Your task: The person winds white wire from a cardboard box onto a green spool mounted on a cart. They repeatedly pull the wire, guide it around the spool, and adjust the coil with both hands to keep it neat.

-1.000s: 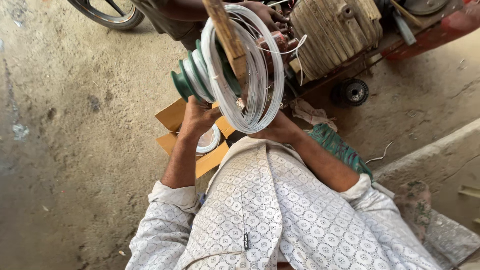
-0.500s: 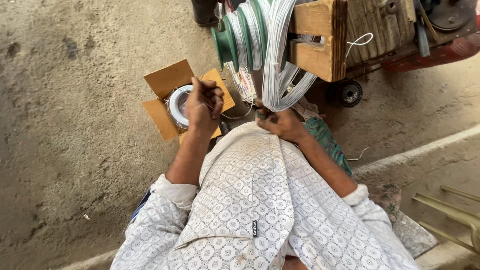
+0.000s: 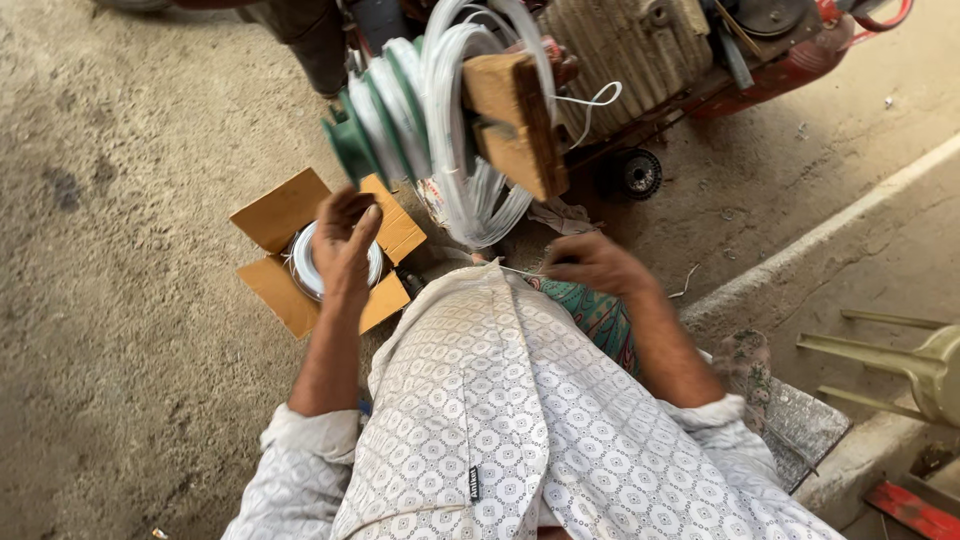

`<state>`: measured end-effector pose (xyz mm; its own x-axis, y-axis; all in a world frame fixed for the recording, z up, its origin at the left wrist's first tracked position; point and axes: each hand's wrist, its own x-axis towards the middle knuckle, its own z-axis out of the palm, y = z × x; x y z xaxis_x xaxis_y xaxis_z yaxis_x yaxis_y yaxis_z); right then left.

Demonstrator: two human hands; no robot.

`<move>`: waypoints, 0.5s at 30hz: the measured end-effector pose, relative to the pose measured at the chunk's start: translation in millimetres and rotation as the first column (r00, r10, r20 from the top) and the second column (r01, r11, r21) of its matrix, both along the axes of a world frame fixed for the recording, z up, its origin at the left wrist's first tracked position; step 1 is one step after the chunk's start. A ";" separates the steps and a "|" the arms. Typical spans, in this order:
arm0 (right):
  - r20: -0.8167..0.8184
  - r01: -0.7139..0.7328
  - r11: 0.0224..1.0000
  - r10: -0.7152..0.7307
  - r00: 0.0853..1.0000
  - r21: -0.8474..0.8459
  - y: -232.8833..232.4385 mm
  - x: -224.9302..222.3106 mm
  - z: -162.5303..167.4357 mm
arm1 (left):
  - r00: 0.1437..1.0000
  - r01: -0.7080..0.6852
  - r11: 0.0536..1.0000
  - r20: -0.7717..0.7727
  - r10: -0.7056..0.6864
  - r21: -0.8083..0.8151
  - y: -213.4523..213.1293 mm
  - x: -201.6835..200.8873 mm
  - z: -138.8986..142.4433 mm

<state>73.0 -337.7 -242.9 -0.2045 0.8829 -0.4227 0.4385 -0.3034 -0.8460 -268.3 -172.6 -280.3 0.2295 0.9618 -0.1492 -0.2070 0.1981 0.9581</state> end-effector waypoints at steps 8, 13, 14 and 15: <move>-0.269 0.760 0.607 -0.711 0.650 0.233 -22.0 117.2 41.6 | 0.808 0.259 0.791 -0.573 0.137 0.554 30.7 -22.7 56.5; -0.462 0.698 0.370 -0.549 0.697 0.613 38.3 170.8 65.3 | 0.750 0.342 0.834 -0.660 0.035 0.433 54.0 4.3 81.7; -0.427 0.655 0.331 -0.548 0.719 0.679 61.6 179.1 68.0 | 0.682 0.397 0.814 -0.729 0.047 0.424 57.0 9.8 83.8; -0.391 0.606 0.291 -0.548 0.740 0.740 87.3 186.4 69.9 | 0.607 0.450 0.794 -0.792 0.062 0.407 59.9 13.7 85.0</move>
